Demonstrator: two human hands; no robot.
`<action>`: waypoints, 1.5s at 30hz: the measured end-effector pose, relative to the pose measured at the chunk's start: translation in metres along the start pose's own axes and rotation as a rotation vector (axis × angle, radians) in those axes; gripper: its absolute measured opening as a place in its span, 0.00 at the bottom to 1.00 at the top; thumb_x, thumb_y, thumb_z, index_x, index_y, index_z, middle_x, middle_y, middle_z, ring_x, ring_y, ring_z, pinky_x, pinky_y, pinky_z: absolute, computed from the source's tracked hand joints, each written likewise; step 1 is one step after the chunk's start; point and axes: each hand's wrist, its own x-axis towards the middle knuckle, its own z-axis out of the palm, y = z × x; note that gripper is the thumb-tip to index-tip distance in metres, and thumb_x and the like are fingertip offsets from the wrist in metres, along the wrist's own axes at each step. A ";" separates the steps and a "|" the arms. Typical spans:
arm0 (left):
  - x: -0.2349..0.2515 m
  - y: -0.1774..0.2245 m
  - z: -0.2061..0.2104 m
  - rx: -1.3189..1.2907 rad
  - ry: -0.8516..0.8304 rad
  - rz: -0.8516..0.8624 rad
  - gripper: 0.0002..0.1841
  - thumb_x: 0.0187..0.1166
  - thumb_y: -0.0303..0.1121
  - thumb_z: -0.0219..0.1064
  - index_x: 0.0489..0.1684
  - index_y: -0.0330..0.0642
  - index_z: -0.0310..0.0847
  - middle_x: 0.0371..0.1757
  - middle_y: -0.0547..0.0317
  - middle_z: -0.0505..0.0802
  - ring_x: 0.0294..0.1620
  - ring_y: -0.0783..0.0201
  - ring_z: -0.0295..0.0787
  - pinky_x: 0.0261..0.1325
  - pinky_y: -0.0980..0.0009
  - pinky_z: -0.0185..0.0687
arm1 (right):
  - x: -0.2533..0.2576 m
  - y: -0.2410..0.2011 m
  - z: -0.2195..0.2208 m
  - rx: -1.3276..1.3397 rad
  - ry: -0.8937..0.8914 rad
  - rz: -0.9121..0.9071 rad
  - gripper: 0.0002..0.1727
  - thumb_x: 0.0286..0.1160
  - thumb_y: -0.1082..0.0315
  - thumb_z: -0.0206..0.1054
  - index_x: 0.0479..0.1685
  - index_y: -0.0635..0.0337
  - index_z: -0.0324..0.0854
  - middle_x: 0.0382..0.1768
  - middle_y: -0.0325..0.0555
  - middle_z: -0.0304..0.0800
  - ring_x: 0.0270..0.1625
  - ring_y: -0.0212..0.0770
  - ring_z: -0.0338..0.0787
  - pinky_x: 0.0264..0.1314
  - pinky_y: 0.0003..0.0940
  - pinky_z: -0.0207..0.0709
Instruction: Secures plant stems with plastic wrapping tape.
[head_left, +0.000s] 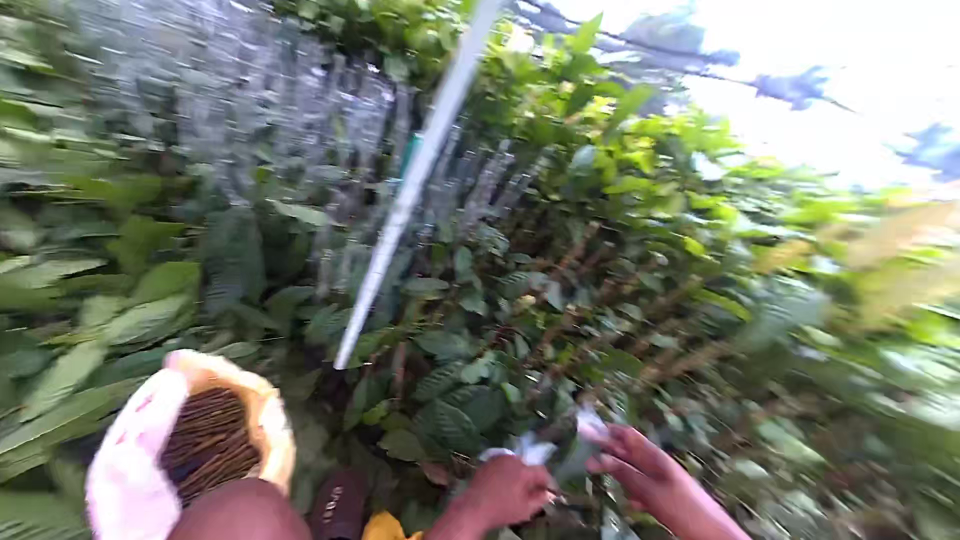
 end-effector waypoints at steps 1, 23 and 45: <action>-0.001 -0.003 -0.001 -0.001 0.018 0.005 0.13 0.84 0.39 0.65 0.53 0.43 0.92 0.49 0.47 0.97 0.54 0.46 0.94 0.65 0.40 0.83 | -0.004 -0.001 -0.003 -0.271 -0.012 0.128 0.26 0.83 0.66 0.65 0.81 0.52 0.73 0.64 0.53 0.90 0.55 0.50 0.93 0.51 0.51 0.88; 0.001 0.001 -0.008 0.149 0.175 0.034 0.13 0.84 0.40 0.64 0.51 0.46 0.93 0.41 0.48 0.98 0.42 0.44 0.97 0.48 0.37 0.87 | 0.029 0.015 0.021 -0.350 -0.069 0.125 0.20 0.84 0.62 0.66 0.72 0.57 0.79 0.57 0.57 0.93 0.61 0.58 0.92 0.68 0.63 0.80; 0.005 0.023 -0.030 0.113 0.218 -0.028 0.17 0.86 0.43 0.61 0.54 0.45 0.94 0.36 0.47 0.97 0.38 0.45 0.96 0.47 0.36 0.86 | -0.010 -0.034 0.022 -0.547 0.110 -0.137 0.16 0.83 0.66 0.63 0.65 0.59 0.84 0.45 0.58 0.95 0.54 0.63 0.93 0.58 0.63 0.83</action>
